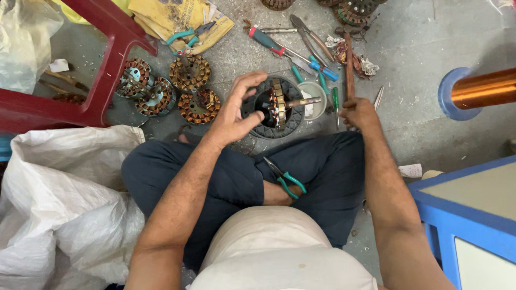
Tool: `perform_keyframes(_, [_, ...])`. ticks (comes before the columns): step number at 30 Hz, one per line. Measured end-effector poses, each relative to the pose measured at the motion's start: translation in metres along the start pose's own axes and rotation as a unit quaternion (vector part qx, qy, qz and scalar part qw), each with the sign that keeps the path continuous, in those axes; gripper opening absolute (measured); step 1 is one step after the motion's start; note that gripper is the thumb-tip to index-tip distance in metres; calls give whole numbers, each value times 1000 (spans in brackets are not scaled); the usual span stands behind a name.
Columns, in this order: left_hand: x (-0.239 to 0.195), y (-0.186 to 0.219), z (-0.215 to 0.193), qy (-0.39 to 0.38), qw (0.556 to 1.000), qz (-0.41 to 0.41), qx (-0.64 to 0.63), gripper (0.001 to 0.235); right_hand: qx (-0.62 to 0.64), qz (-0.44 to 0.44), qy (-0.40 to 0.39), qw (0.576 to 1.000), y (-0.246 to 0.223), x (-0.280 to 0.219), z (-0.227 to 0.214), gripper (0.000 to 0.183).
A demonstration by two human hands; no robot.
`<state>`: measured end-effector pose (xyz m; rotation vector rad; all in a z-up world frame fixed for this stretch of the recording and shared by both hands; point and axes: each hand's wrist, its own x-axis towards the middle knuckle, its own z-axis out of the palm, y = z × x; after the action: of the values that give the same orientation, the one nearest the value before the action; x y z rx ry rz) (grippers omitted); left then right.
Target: The person repairs a fan motor stator by hand and using a small screwdriver and scissors. They apply small pieces of insulation tape to the wiring, trim excess material with scissors, and use the screwdriver to position wires and insulation within the motor slots.
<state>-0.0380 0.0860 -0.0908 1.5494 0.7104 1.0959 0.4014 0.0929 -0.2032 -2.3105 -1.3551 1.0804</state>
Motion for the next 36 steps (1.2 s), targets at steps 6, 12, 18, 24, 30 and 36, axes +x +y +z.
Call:
perform_keyframes(6, [15, 18, 13, -62, 983, 39, 166, 124, -326, 104, -9, 940, 1, 35, 22, 76])
perform_keyframes(12, [13, 17, 22, -43, 982, 11, 181, 124, -316, 129, 11, 940, -24, 9, 13, 66])
perform_keyframes(18, [11, 13, 25, -36, 979, 46, 193, 119, -210, 33, 212, 954, -49, -51, -3, 32])
perform_keyframes(24, [15, 16, 17, -60, 983, 54, 165, 112, 255, -332, 226, 879, -73, -113, -23, 13])
perform_keyframes(30, [17, 20, 6, -97, 990, 51, 93, 90, 137, -348, 49, 926, -148, -192, -15, 20])
perform_keyframes(36, [17, 20, 12, -81, 992, 39, 83, 78, -76, -440, 63, 893, -187, -211, -5, 24])
